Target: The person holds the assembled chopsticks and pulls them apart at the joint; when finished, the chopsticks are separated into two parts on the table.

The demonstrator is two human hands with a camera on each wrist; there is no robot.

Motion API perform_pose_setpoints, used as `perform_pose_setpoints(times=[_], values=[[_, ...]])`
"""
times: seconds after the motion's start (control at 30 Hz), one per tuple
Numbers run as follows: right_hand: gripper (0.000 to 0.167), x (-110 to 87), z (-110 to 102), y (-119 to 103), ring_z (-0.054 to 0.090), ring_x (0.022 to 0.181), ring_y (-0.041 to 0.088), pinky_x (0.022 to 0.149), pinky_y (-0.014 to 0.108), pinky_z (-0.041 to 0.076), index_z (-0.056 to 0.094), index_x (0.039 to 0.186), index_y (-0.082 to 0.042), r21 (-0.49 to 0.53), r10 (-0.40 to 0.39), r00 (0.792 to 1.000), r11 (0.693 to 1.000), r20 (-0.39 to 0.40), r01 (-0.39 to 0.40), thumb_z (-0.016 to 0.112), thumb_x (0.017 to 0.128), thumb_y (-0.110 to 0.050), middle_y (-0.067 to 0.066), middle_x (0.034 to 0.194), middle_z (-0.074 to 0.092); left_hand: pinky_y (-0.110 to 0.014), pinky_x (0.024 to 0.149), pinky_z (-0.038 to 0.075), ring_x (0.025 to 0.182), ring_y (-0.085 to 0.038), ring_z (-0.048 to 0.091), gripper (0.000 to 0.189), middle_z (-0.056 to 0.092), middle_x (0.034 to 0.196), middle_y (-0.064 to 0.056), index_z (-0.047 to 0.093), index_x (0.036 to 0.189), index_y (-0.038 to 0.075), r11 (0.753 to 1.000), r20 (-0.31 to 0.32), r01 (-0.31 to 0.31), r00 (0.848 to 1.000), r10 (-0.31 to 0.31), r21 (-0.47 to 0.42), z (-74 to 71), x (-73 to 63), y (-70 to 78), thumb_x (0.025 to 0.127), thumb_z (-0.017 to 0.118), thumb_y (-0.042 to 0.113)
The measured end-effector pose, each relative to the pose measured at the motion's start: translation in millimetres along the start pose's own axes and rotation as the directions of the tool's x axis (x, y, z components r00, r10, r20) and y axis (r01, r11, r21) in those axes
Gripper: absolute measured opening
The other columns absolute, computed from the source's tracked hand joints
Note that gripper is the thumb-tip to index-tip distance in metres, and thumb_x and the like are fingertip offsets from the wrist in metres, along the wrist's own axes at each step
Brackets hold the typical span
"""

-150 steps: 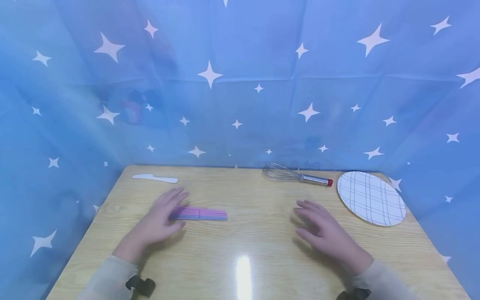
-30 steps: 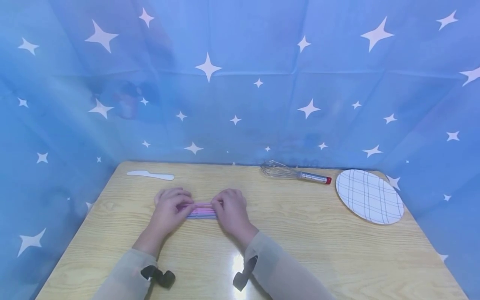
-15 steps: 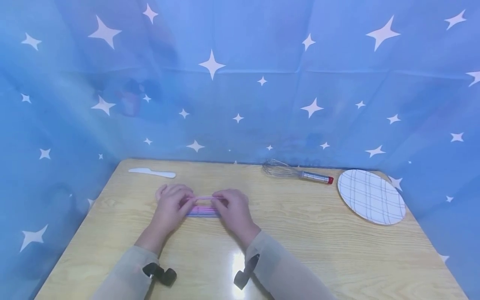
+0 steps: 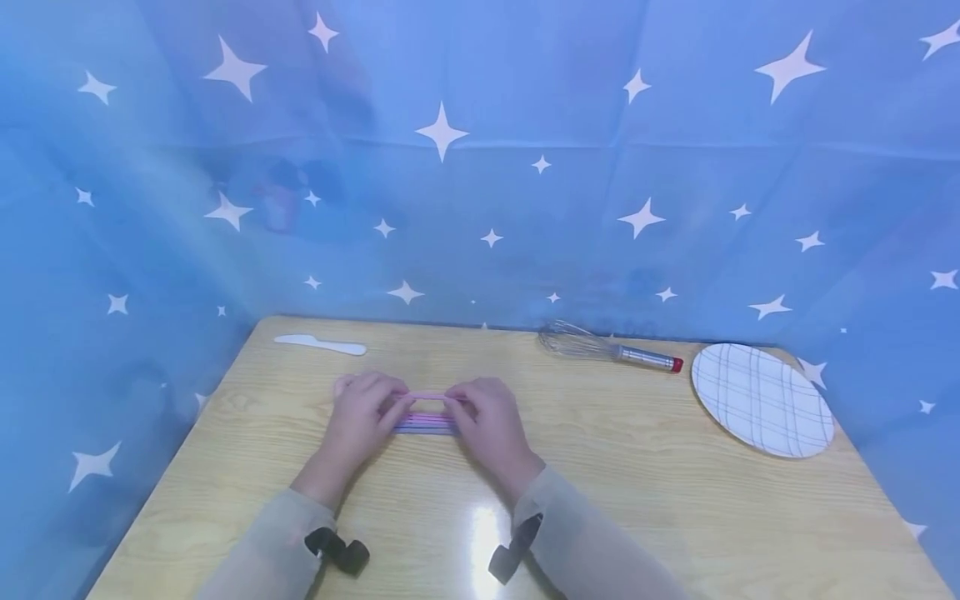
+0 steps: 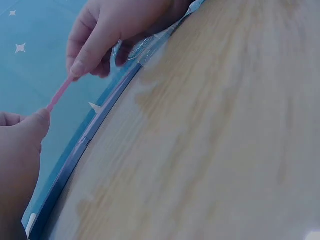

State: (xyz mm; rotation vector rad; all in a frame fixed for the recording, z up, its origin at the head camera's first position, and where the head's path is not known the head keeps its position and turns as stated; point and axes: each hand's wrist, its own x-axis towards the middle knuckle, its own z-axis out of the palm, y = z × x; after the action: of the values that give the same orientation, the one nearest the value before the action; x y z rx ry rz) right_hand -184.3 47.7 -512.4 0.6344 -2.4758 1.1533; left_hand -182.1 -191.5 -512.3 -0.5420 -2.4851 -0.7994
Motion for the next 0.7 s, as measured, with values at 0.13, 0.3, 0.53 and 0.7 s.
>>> perform_pose_setpoints(times=[0.13,0.3,0.53,0.7], values=[[0.01,-8.6,-14,7,0.061,0.103,0.013,0.096,0.04,0.049,0.079,0.108,-0.019,-0.036,-0.049,0.999,0.998,0.01,0.049,0.075,0.101,-0.025,-0.012,0.101,0.073,-0.053,0.102,0.036,0.101,-0.027,0.072,0.02,0.077,0.104,-0.001,0.075,0.101,0.016,0.999,-0.025,-0.043,0.999,0.042,-0.01,1.6,0.4,4.2,0.092,0.086,0.031],[0.01,-23.1,-35,17,0.055,0.104,0.007,0.096,0.038,0.047,0.078,0.11,-0.025,-0.02,0.007,0.999,1.0,0.049,-0.006,0.075,0.101,-0.027,-0.021,0.102,0.068,-0.05,0.1,0.036,0.098,-0.021,0.07,0.015,0.077,0.1,0.005,0.076,0.097,0.02,0.995,-0.005,-0.087,0.996,0.086,-0.045,8.4,-0.1,13.4,0.092,0.085,0.032],[0.011,-34.5,-67,32,0.056,0.104,0.008,0.094,0.039,0.048,0.079,0.109,-0.022,-0.015,-0.009,0.999,1.0,0.035,0.009,0.078,0.099,-0.023,-0.02,0.101,0.068,-0.047,0.102,0.04,0.096,-0.015,0.07,0.014,0.076,0.097,0.008,0.078,0.097,0.022,0.984,0.034,-0.165,0.985,0.167,-0.063,24.8,4.5,32.9,0.093,0.083,0.035],[0.012,-40.9,-82,48,0.057,0.101,0.009,0.092,0.039,0.047,0.08,0.108,-0.023,-0.023,-0.019,0.999,1.0,0.035,0.019,0.081,0.096,-0.021,-0.021,0.1,0.068,-0.045,0.1,0.043,0.094,-0.014,0.068,0.014,0.075,0.094,0.01,0.078,0.096,0.023,0.979,0.034,-0.187,0.981,0.19,-0.081,39.3,8.8,42.9,0.093,0.083,0.035]])
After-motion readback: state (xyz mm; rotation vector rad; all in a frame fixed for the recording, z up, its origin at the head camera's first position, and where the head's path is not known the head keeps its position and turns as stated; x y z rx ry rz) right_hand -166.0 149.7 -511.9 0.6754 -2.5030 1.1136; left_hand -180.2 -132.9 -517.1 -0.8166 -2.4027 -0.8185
